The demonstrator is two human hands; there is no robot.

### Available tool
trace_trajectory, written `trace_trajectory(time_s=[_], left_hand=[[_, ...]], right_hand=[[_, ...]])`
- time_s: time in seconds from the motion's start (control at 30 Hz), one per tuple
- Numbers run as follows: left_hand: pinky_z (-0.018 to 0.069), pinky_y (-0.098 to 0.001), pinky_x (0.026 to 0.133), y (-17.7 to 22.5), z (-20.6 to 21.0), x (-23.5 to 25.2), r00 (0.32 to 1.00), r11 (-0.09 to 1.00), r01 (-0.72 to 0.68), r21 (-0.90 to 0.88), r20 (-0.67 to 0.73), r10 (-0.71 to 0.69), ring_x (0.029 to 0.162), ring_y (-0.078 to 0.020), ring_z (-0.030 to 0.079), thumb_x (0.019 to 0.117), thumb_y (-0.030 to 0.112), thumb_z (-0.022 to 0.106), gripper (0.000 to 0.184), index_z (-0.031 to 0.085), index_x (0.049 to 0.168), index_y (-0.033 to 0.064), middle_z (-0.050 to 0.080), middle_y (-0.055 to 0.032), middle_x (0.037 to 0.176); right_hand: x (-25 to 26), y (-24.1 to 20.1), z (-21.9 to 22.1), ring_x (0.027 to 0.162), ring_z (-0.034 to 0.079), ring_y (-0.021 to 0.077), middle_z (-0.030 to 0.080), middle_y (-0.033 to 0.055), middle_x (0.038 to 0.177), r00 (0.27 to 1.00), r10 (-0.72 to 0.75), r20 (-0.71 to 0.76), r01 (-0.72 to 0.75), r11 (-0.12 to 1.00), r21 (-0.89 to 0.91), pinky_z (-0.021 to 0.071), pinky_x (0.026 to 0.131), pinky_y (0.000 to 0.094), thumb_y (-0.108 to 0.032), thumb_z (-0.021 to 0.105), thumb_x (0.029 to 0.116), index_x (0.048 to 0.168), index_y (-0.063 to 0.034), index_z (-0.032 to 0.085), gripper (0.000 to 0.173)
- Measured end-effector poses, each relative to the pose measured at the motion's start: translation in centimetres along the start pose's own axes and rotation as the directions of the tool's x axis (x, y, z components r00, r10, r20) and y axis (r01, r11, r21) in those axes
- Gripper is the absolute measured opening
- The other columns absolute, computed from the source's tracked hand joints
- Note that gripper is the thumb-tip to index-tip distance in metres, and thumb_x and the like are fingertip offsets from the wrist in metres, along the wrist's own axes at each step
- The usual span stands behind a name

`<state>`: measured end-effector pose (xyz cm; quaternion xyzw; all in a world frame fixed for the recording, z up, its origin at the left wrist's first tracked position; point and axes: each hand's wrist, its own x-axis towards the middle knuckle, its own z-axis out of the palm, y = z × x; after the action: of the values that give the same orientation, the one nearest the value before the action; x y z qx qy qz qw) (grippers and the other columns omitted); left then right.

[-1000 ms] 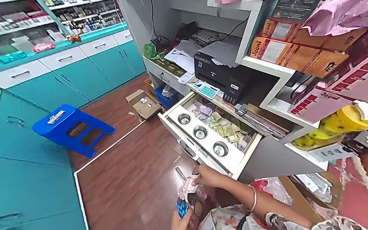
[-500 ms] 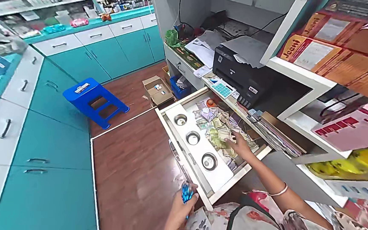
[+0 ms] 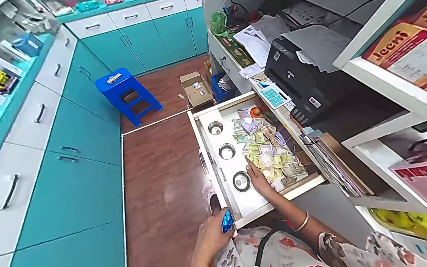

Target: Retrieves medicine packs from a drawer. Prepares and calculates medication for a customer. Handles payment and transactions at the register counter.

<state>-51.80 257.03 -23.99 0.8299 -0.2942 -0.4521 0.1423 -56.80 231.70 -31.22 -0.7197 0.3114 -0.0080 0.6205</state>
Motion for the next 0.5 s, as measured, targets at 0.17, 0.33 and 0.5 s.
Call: trace_trajectory(time_s=[0.17, 0.33, 0.5], left_hand=[[0.0531, -0.0648, 0.087, -1.2, 0.1, -0.7, 0.999, 1.0, 0.02, -0.017, -0.025, -0.02, 0.101, -0.0371, 0.072, 0.0916, 0.044, 0.069, 0.055, 0.057, 0.142, 0.0273, 0.074, -0.0147, 0.109], [0.0523, -0.0651, 0.087, -2.5, -0.3, -1.6, 0.997, 0.997, 0.069, -0.047, -0.023, -0.07, 0.102, -0.0378, 0.071, 0.0923, 0.043, 0.068, 0.051, 0.058, 0.14, 0.0264, 0.074, -0.0159, 0.109], [0.0542, -0.0578, 0.088, -4.6, -0.2, -3.1, 0.994, 0.976, 0.017, -0.218, -0.101, -0.04, 0.098, -0.0319, 0.071, 0.0925, 0.037, 0.07, 0.048, 0.061, 0.136, 0.0185, 0.073, -0.0149, 0.107]], right_hand=[[0.6, 0.0, -0.2, 0.144, 0.046, 0.021, 0.043, 0.0127, 0.16, 0.995, 0.017, 0.102, -0.015, 1.0, -0.021, 0.036, 0.12, 0.0407, -0.029, 0.034, 0.1127, 0.162, -0.0155, 0.03, 0.052], [0.7, -1.6, 0.5, 0.1, 0.067, 0.0255, 0.067, 0.0232, 0.12, 0.975, 0.082, 0.205, -0.07, 0.995, -0.067, 0.0512, 0.094, 0.0425, -0.026, 0.041, 0.1114, 0.163, -0.0168, 0.026, 0.055], [1.0, -1.8, 1.9, 0.079, 0.061, 0.0201, 0.068, 0.0182, 0.101, 0.949, 0.103, 0.297, -0.088, 0.994, -0.065, 0.0516, 0.08, 0.0393, -0.029, 0.045, 0.1101, 0.164, -0.0197, 0.024, 0.059]])
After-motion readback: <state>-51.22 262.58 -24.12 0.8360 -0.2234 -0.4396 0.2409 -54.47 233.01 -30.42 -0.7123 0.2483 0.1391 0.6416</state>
